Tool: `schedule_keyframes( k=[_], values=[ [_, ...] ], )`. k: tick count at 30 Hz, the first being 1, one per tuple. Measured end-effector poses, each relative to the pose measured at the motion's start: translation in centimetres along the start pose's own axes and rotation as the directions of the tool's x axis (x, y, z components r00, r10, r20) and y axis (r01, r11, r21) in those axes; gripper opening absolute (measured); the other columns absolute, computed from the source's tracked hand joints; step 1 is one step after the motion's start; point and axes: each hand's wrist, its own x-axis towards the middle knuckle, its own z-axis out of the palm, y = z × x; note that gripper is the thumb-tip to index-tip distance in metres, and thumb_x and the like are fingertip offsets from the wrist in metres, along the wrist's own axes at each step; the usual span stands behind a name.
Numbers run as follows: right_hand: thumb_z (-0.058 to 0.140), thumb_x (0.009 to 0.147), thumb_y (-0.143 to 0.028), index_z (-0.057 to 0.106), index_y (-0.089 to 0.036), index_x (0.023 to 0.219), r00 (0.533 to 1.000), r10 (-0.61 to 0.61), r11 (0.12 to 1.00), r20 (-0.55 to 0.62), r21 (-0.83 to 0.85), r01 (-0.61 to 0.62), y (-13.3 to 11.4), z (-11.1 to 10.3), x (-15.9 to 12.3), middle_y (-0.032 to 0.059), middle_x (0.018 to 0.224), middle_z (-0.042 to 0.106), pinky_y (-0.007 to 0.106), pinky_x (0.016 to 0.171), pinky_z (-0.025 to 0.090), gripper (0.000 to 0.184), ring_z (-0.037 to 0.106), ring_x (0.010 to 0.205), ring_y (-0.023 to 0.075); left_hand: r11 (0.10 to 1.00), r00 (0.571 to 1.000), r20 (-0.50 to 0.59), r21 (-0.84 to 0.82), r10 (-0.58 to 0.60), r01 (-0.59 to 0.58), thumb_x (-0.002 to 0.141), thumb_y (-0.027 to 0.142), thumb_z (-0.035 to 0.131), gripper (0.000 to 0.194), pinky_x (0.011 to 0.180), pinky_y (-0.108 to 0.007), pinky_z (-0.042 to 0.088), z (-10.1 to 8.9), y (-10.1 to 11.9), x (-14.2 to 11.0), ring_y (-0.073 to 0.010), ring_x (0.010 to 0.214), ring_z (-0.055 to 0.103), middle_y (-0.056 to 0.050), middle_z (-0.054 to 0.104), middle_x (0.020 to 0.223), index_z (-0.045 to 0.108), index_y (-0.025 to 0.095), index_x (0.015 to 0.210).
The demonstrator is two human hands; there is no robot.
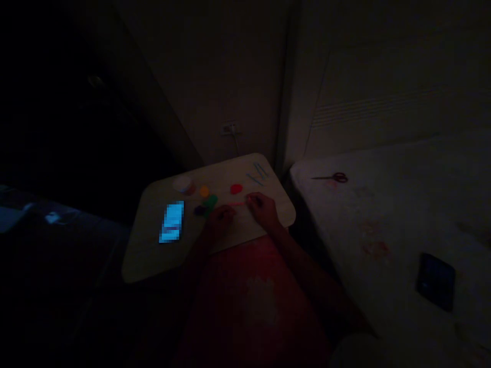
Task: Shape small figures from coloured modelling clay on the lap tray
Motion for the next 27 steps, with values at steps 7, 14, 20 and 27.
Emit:
schedule_keyframes(
  k=[7,14,20,27],
  values=[
    [0.065,0.088,-0.043,0.076,-0.019,0.1,0.999,-0.033,0.999,-0.011,-0.021,0.033,0.3,0.1,0.0,0.0081,0.09,0.078,0.033,0.073,0.055,0.029,0.071,0.079,0.0219,1.0,1.0,-0.019,0.011,-0.015,0.015,0.083,0.032,0.055,0.02,0.06,-0.023,0.038,0.0,-0.1,0.0,-0.0138,0.067,0.051,0.0,0.059,0.069,0.067,0.016,0.081],
    [0.066,0.086,-0.042,0.075,-0.019,0.094,0.999,0.04,0.997,0.035,0.059,-0.042,0.5,0.2,0.1,0.0075,0.089,0.078,0.03,0.066,0.054,0.026,0.07,0.074,0.0207,1.0,1.0,-0.001,-0.014,-0.003,0.003,0.084,0.035,0.056,0.021,0.06,-0.023,0.037,-0.1,-0.4,0.1,-0.0132,0.067,0.049,0.001,0.056,0.069,0.066,0.016,0.082],
    [0.063,0.088,-0.039,0.073,-0.019,0.09,0.997,0.051,0.994,0.059,0.097,-0.057,0.6,0.2,0.1,0.0041,0.076,0.073,0.03,0.067,0.051,0.022,0.066,0.068,0.0195,1.0,1.0,-0.003,0.0,0.004,-0.004,0.085,0.035,0.056,0.022,0.062,-0.024,0.039,0.0,-0.5,0.1,-0.0143,0.069,0.051,0.0,0.059,0.072,0.068,0.017,0.084],
    [0.056,0.092,-0.033,0.063,-0.02,0.072,0.998,-0.007,1.0,0.064,0.003,0.007,-0.5,-0.2,0.0,0.001,0.065,0.065,0.027,0.065,0.044,0.026,0.059,0.064,0.0163,1.0,1.0,-0.003,-0.017,0.004,-0.004,0.084,0.032,0.057,0.02,0.063,-0.024,0.04,0.0,-0.1,0.0,-0.0135,0.068,0.052,0.001,0.061,0.072,0.068,0.016,0.084]
  ],
)
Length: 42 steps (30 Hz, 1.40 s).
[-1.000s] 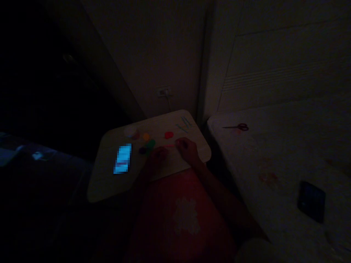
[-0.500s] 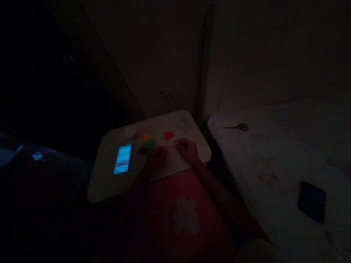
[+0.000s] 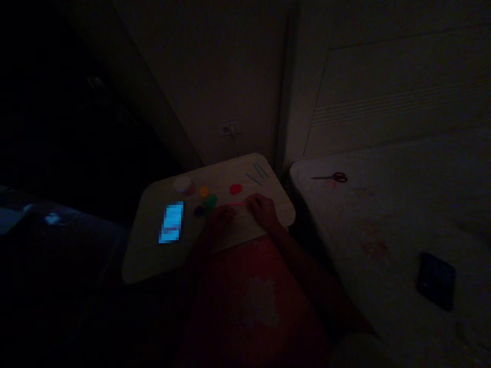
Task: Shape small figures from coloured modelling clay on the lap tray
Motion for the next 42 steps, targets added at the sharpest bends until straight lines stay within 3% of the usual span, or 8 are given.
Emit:
schedule_keyframes(
  k=[5,8,12,17,21,29,36,42],
  values=[
    [0.052,0.095,-0.033,0.058,-0.02,0.063,1.0,-0.001,0.999,-0.002,-0.054,0.001,-0.3,-0.1,0.0,-0.0002,0.058,0.059,0.027,0.061,0.04,0.035,0.055,0.059,0.0149,1.0,1.0,-0.002,0.004,0.013,-0.013,0.085,0.031,0.056,0.02,0.062,-0.023,0.039,-0.1,0.0,0.1,-0.0136,0.068,0.052,0.001,0.06,0.07,0.068,0.016,0.083],
    [0.051,0.096,-0.033,0.067,-0.019,0.071,1.0,-0.012,0.999,0.014,-0.039,0.013,0.1,0.0,0.0,0.001,0.061,0.063,0.028,0.063,0.042,0.033,0.057,0.06,0.0157,1.0,1.0,0.004,-0.008,0.008,-0.008,0.084,0.031,0.056,0.019,0.062,-0.023,0.04,0.0,0.0,0.1,-0.0131,0.066,0.051,0.001,0.059,0.069,0.067,0.016,0.082],
    [0.054,0.094,-0.035,0.078,-0.018,0.1,0.999,-0.021,1.0,-0.03,0.005,0.021,0.6,0.0,0.1,0.0046,0.075,0.073,0.03,0.066,0.049,0.03,0.064,0.067,0.0187,1.0,1.0,-0.012,-0.004,-0.004,0.004,0.084,0.033,0.056,0.02,0.063,-0.024,0.04,0.1,0.1,0.1,-0.0133,0.067,0.051,0.001,0.059,0.07,0.066,0.016,0.081],
    [0.06,0.09,-0.032,0.08,-0.021,0.1,0.989,-0.143,0.99,-0.041,-0.018,0.143,1.0,-0.1,0.2,0.0088,0.097,0.077,0.035,0.08,0.053,0.026,0.069,0.088,0.0222,1.0,1.0,0.001,0.003,0.001,-0.001,0.085,0.036,0.055,0.022,0.061,-0.023,0.039,0.0,0.1,0.1,-0.0134,0.067,0.051,0.001,0.058,0.07,0.065,0.016,0.081],
    [0.063,0.089,-0.034,0.077,-0.019,0.11,0.998,-0.026,0.998,-0.051,0.052,0.029,1.3,0.2,0.1,0.0068,0.087,0.077,0.032,0.071,0.054,0.029,0.069,0.074,0.0196,1.0,1.0,0.009,0.014,-0.002,0.002,0.085,0.033,0.055,0.021,0.061,-0.023,0.039,0.0,-0.2,0.1,-0.0135,0.067,0.052,0.0,0.06,0.07,0.066,0.016,0.082],
    [0.068,0.085,-0.036,0.075,-0.018,0.081,0.998,0.055,0.994,-0.04,0.094,-0.051,0.3,0.2,-0.1,0.0049,0.073,0.074,0.029,0.063,0.049,0.019,0.066,0.066,0.0188,1.0,1.0,-0.009,0.005,-0.008,0.008,0.087,0.034,0.056,0.022,0.061,-0.023,0.039,0.1,-0.6,0.1,-0.0131,0.067,0.051,0.001,0.06,0.07,0.068,0.016,0.083],
    [0.056,0.093,-0.04,0.057,-0.02,0.056,0.999,-0.002,0.999,-0.053,-0.034,0.0,-0.2,-0.1,0.0,-0.0007,0.053,0.054,0.028,0.058,0.037,0.042,0.051,0.055,0.0145,1.0,1.0,-0.016,-0.002,0.007,-0.007,0.086,0.036,0.059,0.022,0.062,-0.023,0.038,0.0,-0.3,0.0,-0.013,0.067,0.05,0.001,0.057,0.069,0.067,0.016,0.081],
    [0.058,0.091,-0.04,0.074,-0.018,0.091,0.997,0.008,0.999,-0.082,0.045,-0.005,0.7,0.1,0.1,0.004,0.077,0.072,0.029,0.063,0.047,0.027,0.061,0.066,0.0178,1.0,1.0,0.005,-0.01,-0.007,0.007,0.085,0.034,0.057,0.021,0.06,-0.023,0.037,0.0,-0.3,0.1,-0.0127,0.066,0.049,0.001,0.057,0.07,0.066,0.016,0.081]
  ],
)
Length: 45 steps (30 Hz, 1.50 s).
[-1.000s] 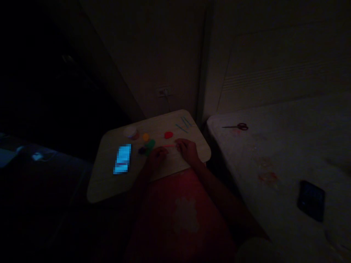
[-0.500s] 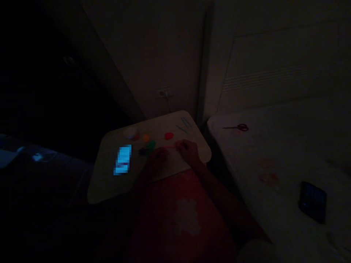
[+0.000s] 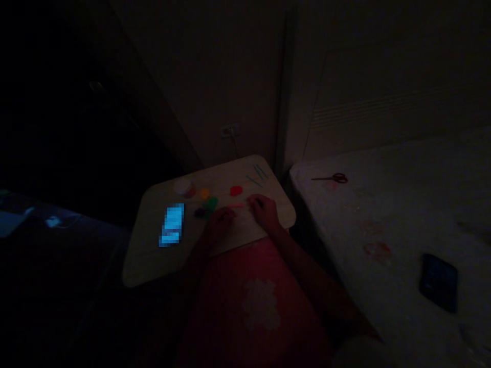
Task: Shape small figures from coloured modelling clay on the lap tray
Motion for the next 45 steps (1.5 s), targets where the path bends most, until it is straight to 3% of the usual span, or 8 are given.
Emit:
schedule_keyframes(
  k=[6,18,27,31,35,41,45],
  values=[
    [0.052,0.094,-0.04,0.074,-0.016,0.108,0.999,0.042,0.992,0.01,0.119,-0.043,0.1,0.3,0.0,0.0064,0.081,0.076,0.03,0.062,0.052,0.035,0.064,0.062,0.017,1.0,1.0,-0.004,0.0,-0.012,0.012,0.086,0.038,0.057,0.023,0.061,-0.024,0.037,0.1,-0.2,0.0,-0.0131,0.066,0.049,0.001,0.056,0.068,0.065,0.017,0.081],
    [0.067,0.083,-0.033,0.07,-0.02,0.075,0.998,0.052,0.998,0.044,0.036,-0.054,-0.3,0.2,-0.2,0.004,0.069,0.072,0.029,0.062,0.05,0.016,0.065,0.063,0.0188,1.0,1.0,-0.008,-0.016,-0.003,0.003,0.086,0.033,0.056,0.02,0.063,-0.024,0.04,0.2,0.3,-0.1,-0.013,0.067,0.052,0.001,0.059,0.071,0.066,0.016,0.082],
    [0.052,0.097,-0.041,0.057,-0.022,0.063,0.997,0.006,0.999,0.071,-0.032,-0.004,-0.7,-0.1,-0.4,-0.0005,0.055,0.057,0.027,0.058,0.041,0.039,0.054,0.055,0.0153,1.0,1.0,-0.002,-0.022,-0.002,0.002,0.085,0.034,0.056,0.021,0.063,-0.024,0.039,0.1,0.7,-0.3,-0.0129,0.067,0.05,0.001,0.06,0.072,0.067,0.016,0.084],
    [0.048,0.099,-0.043,0.064,-0.021,0.071,0.997,0.023,1.0,0.077,-0.006,-0.023,-0.5,-0.1,-0.4,-0.0004,0.057,0.058,0.028,0.056,0.042,0.038,0.054,0.053,0.0156,1.0,1.0,-0.01,-0.008,-0.012,0.012,0.085,0.033,0.056,0.02,0.063,-0.024,0.039,0.1,0.4,-0.2,-0.0133,0.068,0.051,0.0,0.06,0.073,0.066,0.016,0.083],
    [0.051,0.095,-0.037,0.075,-0.019,0.094,0.999,-0.039,0.998,0.038,-0.048,0.04,0.1,0.0,-0.1,0.0037,0.074,0.07,0.031,0.069,0.05,0.03,0.063,0.067,0.0185,1.0,1.0,-0.008,0.002,-0.012,0.012,0.086,0.033,0.055,0.021,0.064,-0.024,0.04,0.1,0.1,-0.1,-0.0133,0.069,0.052,0.0,0.061,0.073,0.067,0.016,0.083],
    [0.058,0.091,-0.037,0.074,-0.019,0.114,1.0,0.003,0.999,0.029,0.036,-0.005,0.7,0.1,0.0,0.0073,0.09,0.078,0.033,0.072,0.054,0.034,0.068,0.074,0.0199,1.0,1.0,0.0,-0.003,-0.018,0.018,0.086,0.038,0.056,0.024,0.061,-0.024,0.038,0.1,0.1,-0.1,-0.0135,0.067,0.051,0.001,0.059,0.07,0.067,0.016,0.083],
    [0.066,0.086,-0.038,0.077,-0.018,0.103,0.998,0.054,0.997,0.025,0.055,-0.055,0.7,0.2,-0.1,0.0074,0.086,0.078,0.032,0.067,0.053,0.028,0.069,0.071,0.0205,1.0,1.0,-0.008,-0.007,-0.01,0.01,0.085,0.037,0.056,0.023,0.06,-0.023,0.037,0.1,0.0,-0.1,-0.0132,0.066,0.05,0.001,0.058,0.07,0.067,0.017,0.084]
  ],
)
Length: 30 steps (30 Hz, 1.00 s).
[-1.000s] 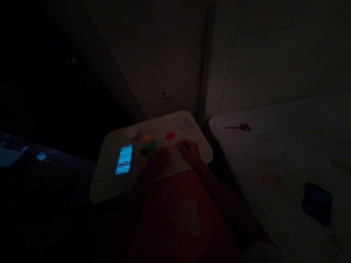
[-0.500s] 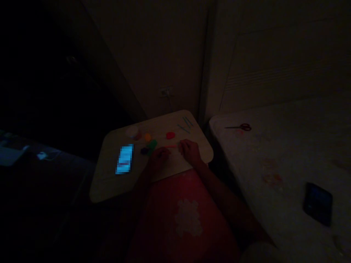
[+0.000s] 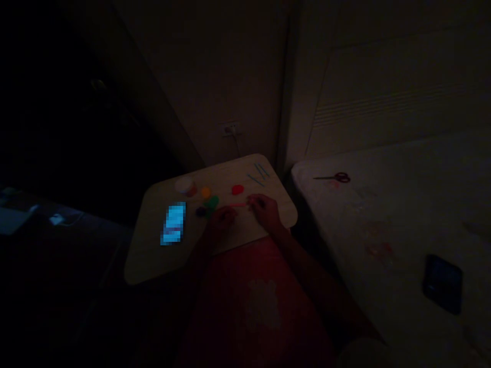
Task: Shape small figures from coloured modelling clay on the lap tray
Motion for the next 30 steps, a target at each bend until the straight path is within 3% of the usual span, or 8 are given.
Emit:
schedule_keyframes(
  k=[5,15,21,26,30],
  values=[
    [0.073,0.082,-0.035,0.081,-0.02,0.087,0.997,-0.075,0.99,-0.022,-0.119,0.072,-0.26,-0.17,0.09,0.0089,0.09,0.079,0.034,0.075,0.054,0.017,0.071,0.081,0.0233,1.0,1.0,0.005,0.013,-0.005,0.005,0.086,0.038,0.056,0.024,0.06,-0.023,0.037,-0.14,-0.01,0.05,-0.0135,0.067,0.049,0.0,0.058,0.071,0.067,0.016,0.083],
    [0.061,0.091,-0.031,0.081,-0.023,0.101,0.976,-0.216,0.971,0.003,-0.106,0.215,-0.66,-0.48,0.07,0.0086,0.102,0.077,0.036,0.084,0.054,0.024,0.071,0.094,0.0225,1.0,1.0,-0.004,0.006,0.007,-0.007,0.087,0.037,0.058,0.023,0.061,-0.023,0.038,-0.08,-0.51,0.16,-0.013,0.067,0.05,0.001,0.059,0.072,0.068,0.016,0.083],
    [0.061,0.091,-0.035,0.079,-0.022,0.105,0.99,-0.139,0.982,-0.015,-0.129,0.136,-0.22,-0.12,0.11,0.0091,0.106,0.078,0.035,0.082,0.055,0.026,0.071,0.093,0.0226,1.0,1.0,-0.01,-0.003,0.018,-0.019,0.085,0.033,0.059,0.019,0.063,-0.023,0.04,-0.17,-0.26,0.22,-0.0136,0.07,0.053,0.0,0.063,0.075,0.069,0.016,0.085],
    [0.069,0.084,-0.031,0.079,-0.019,0.091,0.995,-0.093,0.988,-0.026,-0.124,0.089,-0.34,-0.01,0.0,0.0079,0.091,0.078,0.031,0.073,0.053,0.017,0.07,0.08,0.0214,0.999,0.999,-0.024,-0.032,0.027,-0.028,0.084,0.029,0.06,0.015,0.069,-0.025,0.044,-0.08,-0.31,0.25,-0.0151,0.076,0.059,-0.002,0.068,0.081,0.068,0.017,0.085],
    [0.069,0.085,-0.035,0.079,-0.019,0.087,0.996,-0.084,0.991,0.01,-0.1,0.085,-0.71,-0.06,-0.02,0.0073,0.088,0.078,0.031,0.072,0.052,0.019,0.07,0.079,0.0215,0.998,1.0,-0.016,-0.052,0.024,-0.025,0.087,0.029,0.057,0.017,0.07,-0.026,0.046,-0.11,-0.5,0.27,-0.0155,0.076,0.059,-0.002,0.069,0.082,0.069,0.017,0.089]
  ],
)
